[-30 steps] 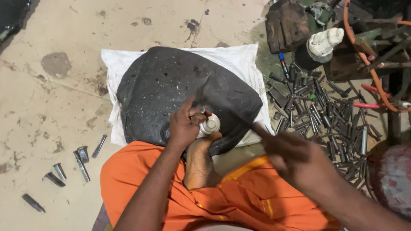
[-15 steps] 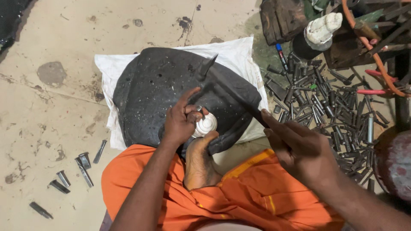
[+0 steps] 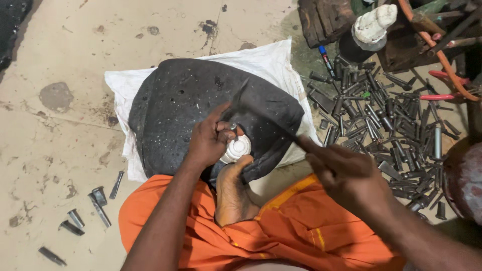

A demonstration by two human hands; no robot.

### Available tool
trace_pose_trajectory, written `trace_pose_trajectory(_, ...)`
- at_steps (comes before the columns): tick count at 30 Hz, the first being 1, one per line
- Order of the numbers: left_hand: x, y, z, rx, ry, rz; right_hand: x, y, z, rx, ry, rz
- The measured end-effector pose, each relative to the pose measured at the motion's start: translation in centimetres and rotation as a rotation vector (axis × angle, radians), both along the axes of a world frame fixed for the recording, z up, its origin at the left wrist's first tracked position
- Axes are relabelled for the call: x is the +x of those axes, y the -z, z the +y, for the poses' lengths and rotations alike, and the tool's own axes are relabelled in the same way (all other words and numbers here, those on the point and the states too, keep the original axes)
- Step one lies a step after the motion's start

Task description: The person sits on the floor and uses a hammer and chisel to shape a small metal piece placed on a white ceramic object. They repeatedly strike the chisel to refine the metal's form, occasionally adjusting its position.

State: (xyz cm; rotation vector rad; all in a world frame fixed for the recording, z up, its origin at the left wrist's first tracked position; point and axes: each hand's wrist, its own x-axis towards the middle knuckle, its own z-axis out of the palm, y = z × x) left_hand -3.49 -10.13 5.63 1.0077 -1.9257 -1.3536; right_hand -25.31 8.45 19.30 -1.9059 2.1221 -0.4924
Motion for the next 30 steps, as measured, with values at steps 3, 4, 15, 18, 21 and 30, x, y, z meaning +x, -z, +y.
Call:
trace_pose_trajectory(3,0.0,0.0,0.0,0.037,0.013,-0.031,0.1,-0.2,0.1,-0.091,-0.128,-0.031)
trace_pose_trajectory(4,-0.1,-0.1,0.0,0.014,0.027,-0.001,0.0,-0.2,0.1,-0.143,-0.224,-0.034)
trace_pose_trajectory(15,-0.5,-0.3,-0.7,-0.007,0.13,0.0,-0.1,0.4,0.8,-0.174,-0.124,-0.066)
trace_pose_trajectory(18,-0.7,-0.3,-0.8,-0.054,0.106,-0.019,0.2,0.8,1.1,-0.123,0.076,-0.015)
trace_pose_trajectory(21,-1.0,-0.4,-1.2,-0.081,0.119,-0.062,0.4,1.4,1.3,-0.045,0.057,-0.099)
trace_pose_trajectory(30,-1.5,-1.3,-1.5,-0.096,0.2,-0.096,-0.2,3.7,3.1,-0.094,0.108,-0.067)
